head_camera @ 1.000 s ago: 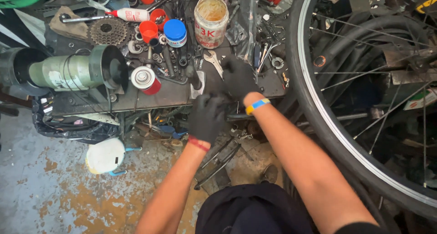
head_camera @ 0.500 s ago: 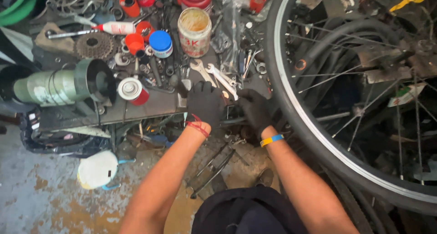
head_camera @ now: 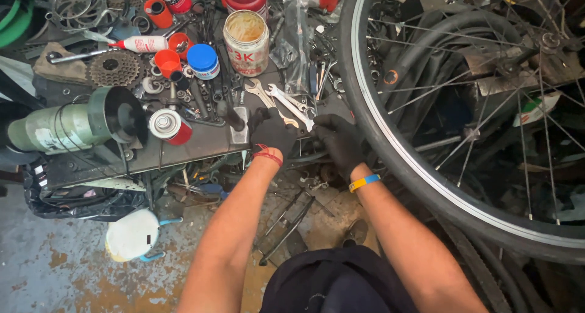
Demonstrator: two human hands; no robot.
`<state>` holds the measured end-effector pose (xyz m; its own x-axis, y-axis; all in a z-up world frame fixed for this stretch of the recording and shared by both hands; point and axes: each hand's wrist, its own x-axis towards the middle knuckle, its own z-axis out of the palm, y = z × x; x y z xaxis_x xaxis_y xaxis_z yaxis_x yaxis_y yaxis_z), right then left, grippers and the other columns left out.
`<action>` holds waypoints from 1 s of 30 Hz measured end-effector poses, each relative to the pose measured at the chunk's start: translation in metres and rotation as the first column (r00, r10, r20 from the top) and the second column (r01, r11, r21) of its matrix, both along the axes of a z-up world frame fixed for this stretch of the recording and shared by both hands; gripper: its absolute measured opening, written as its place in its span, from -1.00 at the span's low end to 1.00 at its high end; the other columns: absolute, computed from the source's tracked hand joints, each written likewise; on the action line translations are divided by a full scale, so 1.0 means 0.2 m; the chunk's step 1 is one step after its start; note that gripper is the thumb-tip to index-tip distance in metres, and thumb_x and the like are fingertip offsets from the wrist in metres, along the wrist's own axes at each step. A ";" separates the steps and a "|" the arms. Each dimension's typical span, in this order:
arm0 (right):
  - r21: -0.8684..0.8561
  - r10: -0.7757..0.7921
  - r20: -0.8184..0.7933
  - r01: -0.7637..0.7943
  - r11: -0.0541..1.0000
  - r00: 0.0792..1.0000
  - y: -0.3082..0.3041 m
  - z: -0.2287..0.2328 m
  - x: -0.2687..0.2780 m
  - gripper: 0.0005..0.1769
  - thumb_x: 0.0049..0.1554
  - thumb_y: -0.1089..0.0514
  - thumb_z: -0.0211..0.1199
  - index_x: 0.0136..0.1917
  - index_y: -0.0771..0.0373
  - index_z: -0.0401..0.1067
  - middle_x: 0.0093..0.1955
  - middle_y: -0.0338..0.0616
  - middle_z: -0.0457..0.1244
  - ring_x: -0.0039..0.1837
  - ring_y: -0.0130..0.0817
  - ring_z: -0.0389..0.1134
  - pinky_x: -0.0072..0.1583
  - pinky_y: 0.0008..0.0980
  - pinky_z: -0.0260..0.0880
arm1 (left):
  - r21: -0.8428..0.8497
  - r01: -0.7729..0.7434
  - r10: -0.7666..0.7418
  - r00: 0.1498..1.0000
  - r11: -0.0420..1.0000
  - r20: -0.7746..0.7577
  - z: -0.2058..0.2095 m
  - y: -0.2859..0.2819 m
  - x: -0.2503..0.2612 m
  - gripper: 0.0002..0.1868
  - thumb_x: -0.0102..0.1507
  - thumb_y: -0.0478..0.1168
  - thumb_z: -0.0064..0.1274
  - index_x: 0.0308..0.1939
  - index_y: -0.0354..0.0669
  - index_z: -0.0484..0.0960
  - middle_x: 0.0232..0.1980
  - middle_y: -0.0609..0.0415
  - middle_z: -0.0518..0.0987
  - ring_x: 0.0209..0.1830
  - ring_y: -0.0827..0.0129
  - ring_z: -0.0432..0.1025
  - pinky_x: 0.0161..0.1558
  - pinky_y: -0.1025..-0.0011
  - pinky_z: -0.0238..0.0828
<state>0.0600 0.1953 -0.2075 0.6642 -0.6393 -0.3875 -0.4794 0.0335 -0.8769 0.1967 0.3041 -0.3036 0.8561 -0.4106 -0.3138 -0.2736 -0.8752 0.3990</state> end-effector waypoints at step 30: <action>0.192 0.232 0.272 -0.289 0.938 0.934 0.30 0.80 -0.53 -0.48 -0.02 0.37 0.38 0.25 0.38 0.55 -0.10 0.13 0.39 -0.14 -0.15 0.50 -0.15 -0.16 0.57 | -0.333 -0.041 0.059 0.997 0.942 0.043 0.53 0.21 -0.37 -0.63 0.39 0.24 -0.21 0.13 0.36 0.56 -0.17 0.02 0.74 0.06 0.10 0.62 0.09 0.08 0.54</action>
